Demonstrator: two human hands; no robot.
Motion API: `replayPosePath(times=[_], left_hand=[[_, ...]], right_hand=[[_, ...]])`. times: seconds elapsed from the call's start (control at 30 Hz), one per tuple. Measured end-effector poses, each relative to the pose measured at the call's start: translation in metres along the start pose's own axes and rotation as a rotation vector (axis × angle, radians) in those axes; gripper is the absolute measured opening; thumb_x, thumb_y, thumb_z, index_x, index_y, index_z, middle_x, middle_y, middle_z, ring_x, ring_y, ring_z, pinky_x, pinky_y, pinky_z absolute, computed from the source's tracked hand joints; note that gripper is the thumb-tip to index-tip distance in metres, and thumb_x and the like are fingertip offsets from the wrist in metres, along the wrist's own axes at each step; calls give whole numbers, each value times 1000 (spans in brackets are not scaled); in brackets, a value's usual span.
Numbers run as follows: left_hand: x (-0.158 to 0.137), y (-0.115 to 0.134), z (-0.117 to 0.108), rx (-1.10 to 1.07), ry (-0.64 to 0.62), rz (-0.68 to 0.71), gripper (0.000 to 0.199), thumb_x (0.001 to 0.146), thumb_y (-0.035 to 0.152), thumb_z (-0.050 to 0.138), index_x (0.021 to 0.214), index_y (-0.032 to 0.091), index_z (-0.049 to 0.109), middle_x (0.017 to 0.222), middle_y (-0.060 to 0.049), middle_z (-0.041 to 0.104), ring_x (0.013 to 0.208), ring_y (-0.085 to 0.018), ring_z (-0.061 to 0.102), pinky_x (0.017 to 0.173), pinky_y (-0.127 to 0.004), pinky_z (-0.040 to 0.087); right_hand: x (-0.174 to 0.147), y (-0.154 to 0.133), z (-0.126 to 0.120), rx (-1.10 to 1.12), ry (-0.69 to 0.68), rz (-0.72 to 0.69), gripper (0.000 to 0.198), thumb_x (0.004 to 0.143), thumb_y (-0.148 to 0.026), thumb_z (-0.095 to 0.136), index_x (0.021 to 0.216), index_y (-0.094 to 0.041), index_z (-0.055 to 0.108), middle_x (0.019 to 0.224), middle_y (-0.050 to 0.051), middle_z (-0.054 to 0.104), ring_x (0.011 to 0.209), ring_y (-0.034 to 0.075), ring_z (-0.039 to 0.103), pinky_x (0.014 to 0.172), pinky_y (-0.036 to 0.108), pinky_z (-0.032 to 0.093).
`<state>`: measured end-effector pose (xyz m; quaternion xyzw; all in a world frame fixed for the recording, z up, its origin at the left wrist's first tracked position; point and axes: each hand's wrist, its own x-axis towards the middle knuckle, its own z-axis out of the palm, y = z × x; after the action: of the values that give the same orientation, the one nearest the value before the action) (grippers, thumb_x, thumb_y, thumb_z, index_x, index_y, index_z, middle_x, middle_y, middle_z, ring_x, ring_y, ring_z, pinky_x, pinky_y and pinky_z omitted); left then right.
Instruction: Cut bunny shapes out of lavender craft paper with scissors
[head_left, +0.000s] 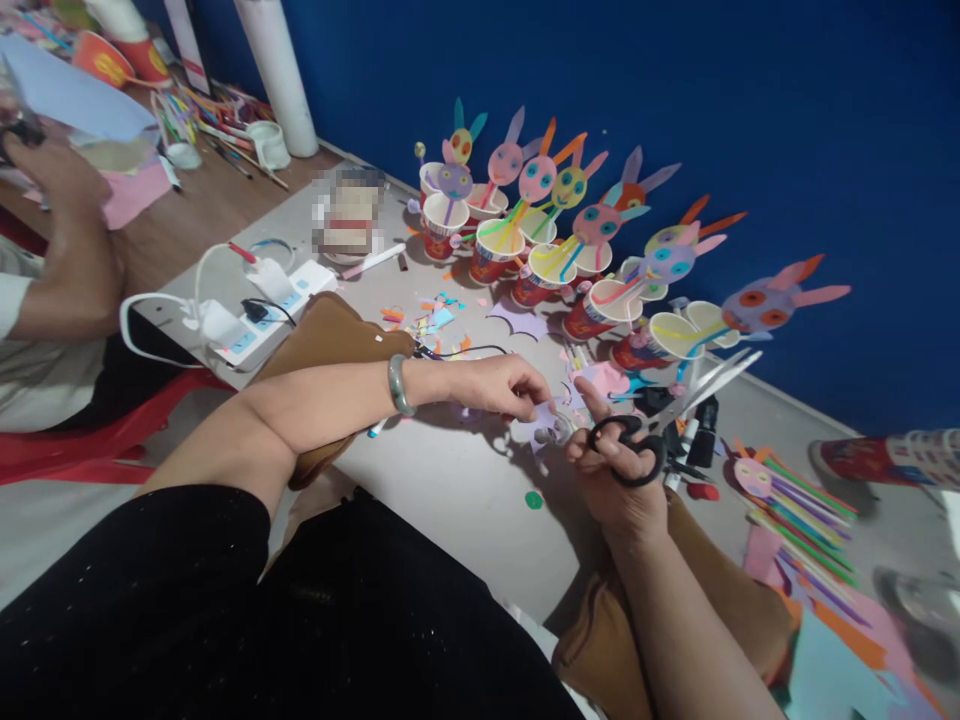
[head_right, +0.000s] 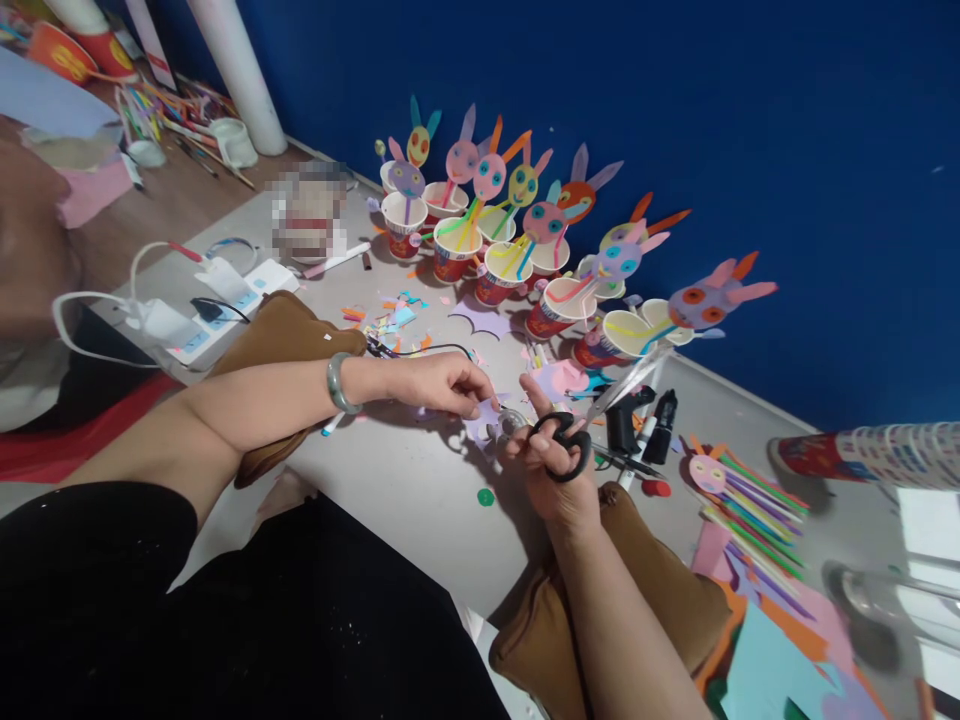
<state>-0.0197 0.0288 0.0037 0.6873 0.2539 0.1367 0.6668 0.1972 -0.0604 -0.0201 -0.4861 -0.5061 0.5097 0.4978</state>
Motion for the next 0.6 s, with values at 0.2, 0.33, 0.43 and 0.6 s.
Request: replayPosePath(times=[0.2, 0.33, 0.43, 0.6], left_hand=[[-2, 1, 0, -131, 44, 27, 27, 78, 11, 65, 104, 13, 72, 63, 3, 58, 53, -5, 51, 52, -18, 38], [-4, 7, -1, -200, 62, 4, 14, 77, 17, 68, 90, 11, 70, 63, 2, 59, 54, -6, 52, 53, -19, 40], [-5, 9, -3, -223, 70, 34, 11, 73, 16, 67, 83, 11, 68, 65, 2, 60, 56, -6, 53, 52, -19, 40], [-3, 1, -8, -166, 54, 74, 18, 66, 14, 62, 83, 12, 68, 65, 1, 61, 57, -7, 55, 55, -19, 40]], right_hand=[[3, 7, 3, 30, 97, -69, 38, 77, -41, 73, 58, -21, 47, 79, 0, 64, 55, 12, 52, 52, 31, 45], [5, 8, 3, 69, 141, -72, 37, 76, -38, 75, 56, -20, 48, 82, 0, 64, 53, 10, 48, 48, 27, 41], [6, 7, 5, 63, 116, -86, 41, 76, -41, 75, 55, -20, 47, 76, 0, 62, 51, 9, 47, 46, 25, 41], [5, 6, 10, 128, 124, -33, 35, 67, -41, 82, 59, -20, 55, 75, 1, 63, 47, 8, 48, 42, 24, 43]])
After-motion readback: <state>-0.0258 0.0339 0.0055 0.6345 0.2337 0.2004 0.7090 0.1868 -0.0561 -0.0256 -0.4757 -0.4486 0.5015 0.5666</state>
